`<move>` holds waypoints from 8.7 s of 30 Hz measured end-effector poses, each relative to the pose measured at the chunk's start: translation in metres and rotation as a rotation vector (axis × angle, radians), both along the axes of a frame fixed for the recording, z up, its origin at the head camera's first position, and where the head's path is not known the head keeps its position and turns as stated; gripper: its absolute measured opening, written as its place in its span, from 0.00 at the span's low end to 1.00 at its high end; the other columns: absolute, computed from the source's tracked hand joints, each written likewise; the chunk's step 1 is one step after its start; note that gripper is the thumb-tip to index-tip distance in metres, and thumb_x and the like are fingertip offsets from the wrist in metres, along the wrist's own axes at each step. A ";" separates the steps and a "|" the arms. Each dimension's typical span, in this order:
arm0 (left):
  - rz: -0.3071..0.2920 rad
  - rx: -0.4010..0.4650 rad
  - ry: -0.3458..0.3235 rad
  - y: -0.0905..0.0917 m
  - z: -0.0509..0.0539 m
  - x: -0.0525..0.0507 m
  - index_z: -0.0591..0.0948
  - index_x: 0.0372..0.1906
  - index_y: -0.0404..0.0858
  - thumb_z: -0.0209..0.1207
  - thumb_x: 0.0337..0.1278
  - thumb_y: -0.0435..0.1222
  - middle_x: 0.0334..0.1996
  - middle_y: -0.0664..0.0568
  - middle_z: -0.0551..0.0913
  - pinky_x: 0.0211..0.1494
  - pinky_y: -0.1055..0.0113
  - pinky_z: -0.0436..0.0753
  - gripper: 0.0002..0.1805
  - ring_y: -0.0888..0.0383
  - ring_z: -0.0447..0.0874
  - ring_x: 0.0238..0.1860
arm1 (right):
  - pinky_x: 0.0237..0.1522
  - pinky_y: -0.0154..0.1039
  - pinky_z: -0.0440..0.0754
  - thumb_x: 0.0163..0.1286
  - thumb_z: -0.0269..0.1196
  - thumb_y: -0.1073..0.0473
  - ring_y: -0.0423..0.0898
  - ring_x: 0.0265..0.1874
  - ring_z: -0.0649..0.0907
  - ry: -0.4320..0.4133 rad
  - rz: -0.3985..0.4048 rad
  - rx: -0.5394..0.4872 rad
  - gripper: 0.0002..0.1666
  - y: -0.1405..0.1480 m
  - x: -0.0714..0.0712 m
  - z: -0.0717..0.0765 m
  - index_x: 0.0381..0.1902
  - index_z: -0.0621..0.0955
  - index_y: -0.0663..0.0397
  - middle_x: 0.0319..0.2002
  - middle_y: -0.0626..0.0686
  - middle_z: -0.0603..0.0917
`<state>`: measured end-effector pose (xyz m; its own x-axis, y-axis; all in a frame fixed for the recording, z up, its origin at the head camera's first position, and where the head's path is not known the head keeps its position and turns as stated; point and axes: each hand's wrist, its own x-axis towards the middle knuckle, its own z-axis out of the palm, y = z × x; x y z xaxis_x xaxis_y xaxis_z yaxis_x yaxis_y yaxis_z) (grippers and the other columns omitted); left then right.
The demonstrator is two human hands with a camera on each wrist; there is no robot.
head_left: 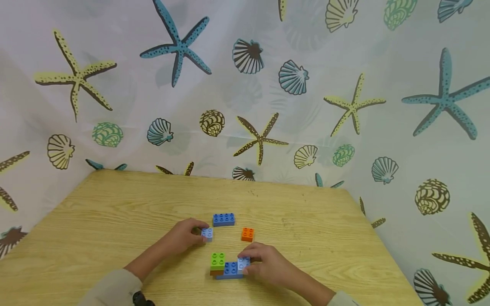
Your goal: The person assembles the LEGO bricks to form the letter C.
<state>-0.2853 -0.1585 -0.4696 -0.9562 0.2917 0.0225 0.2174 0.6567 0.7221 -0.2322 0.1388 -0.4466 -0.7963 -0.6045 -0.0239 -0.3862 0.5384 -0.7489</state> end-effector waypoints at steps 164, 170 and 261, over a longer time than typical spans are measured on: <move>0.037 -0.080 0.007 -0.051 0.023 -0.001 0.76 0.65 0.30 0.64 0.66 0.45 0.61 0.33 0.77 0.57 0.43 0.79 0.30 0.35 0.76 0.61 | 0.52 0.32 0.79 0.65 0.71 0.62 0.36 0.48 0.80 0.007 0.008 -0.010 0.17 0.000 0.002 0.004 0.53 0.86 0.54 0.51 0.45 0.84; 0.027 -0.107 -0.008 -0.051 0.020 -0.003 0.76 0.63 0.29 0.66 0.64 0.44 0.58 0.33 0.79 0.55 0.43 0.79 0.30 0.38 0.79 0.58 | 0.52 0.32 0.79 0.65 0.71 0.62 0.35 0.48 0.80 0.008 0.008 -0.006 0.18 0.001 0.002 0.004 0.53 0.86 0.54 0.50 0.44 0.84; -0.186 0.017 -0.028 0.016 0.072 0.073 0.82 0.57 0.50 0.68 0.60 0.51 0.53 0.58 0.82 0.34 0.68 0.76 0.22 0.56 0.73 0.38 | 0.52 0.30 0.77 0.67 0.69 0.62 0.35 0.48 0.79 -0.010 0.016 -0.029 0.18 0.002 0.000 0.001 0.54 0.85 0.54 0.50 0.44 0.84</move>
